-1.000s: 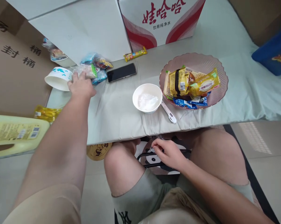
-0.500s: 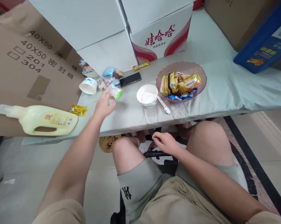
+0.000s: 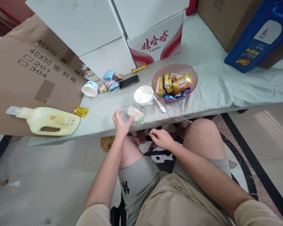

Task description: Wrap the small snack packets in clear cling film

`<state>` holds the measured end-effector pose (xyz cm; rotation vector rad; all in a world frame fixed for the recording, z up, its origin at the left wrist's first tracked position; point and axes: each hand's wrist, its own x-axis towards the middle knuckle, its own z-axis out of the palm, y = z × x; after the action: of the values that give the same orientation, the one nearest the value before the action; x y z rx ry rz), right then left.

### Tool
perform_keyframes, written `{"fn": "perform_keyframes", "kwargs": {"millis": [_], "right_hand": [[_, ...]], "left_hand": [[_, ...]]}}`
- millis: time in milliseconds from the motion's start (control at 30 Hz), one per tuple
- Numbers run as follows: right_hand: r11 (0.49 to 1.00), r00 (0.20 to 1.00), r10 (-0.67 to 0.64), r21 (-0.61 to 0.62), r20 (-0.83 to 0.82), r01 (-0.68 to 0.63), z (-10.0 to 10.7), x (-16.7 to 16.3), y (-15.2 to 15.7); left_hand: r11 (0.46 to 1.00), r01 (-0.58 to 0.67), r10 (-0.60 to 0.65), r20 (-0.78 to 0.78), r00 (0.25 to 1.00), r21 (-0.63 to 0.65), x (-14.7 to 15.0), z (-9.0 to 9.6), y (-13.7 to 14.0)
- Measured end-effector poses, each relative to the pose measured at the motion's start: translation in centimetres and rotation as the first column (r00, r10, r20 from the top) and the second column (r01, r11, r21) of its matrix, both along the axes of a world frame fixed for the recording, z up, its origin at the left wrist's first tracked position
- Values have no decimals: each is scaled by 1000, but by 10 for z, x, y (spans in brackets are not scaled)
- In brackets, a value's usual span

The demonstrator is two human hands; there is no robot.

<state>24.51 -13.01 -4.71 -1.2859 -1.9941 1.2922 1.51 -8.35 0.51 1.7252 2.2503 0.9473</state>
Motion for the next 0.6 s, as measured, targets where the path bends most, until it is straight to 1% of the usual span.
{"fn": "perform_keyframes", "kwargs": {"millis": [33,100,167,233,300,367,433,500,600], "right_hand": [[1000,1000,0,-2,-9,-1,0,-1,1],[1000,1000,-3,-8,-27,3,-2,-4,2],[1000,999,-21,-16,-43,20,-3,-6,4],[997,992,-78,-36,-95,75,-5,-7,7],[988,974,-151,-70,-170,141,-6,-6,11],[979,955,-202,-81,-218,188,-6,-5,16],[979,954,-202,-16,-220,203,-6,-4,19],[976,960,-178,86,-215,200,-8,-3,20],[964,966,-131,200,-223,177,-12,-5,18]], "left_hand": [[999,31,-32,-19,999,-35,0,0,6],[977,160,-164,-21,986,-143,1,0,17],[922,295,-297,29,954,-251,1,-1,21],[878,374,-373,61,926,-298,2,-2,18],[864,420,-417,73,906,-277,5,-2,12],[837,488,-471,129,873,-249,9,-2,4],[814,535,-503,188,844,-226,15,-4,-2],[823,529,-487,225,844,-206,20,-7,-4],[877,449,-402,251,881,-172,24,-12,-5]]}}
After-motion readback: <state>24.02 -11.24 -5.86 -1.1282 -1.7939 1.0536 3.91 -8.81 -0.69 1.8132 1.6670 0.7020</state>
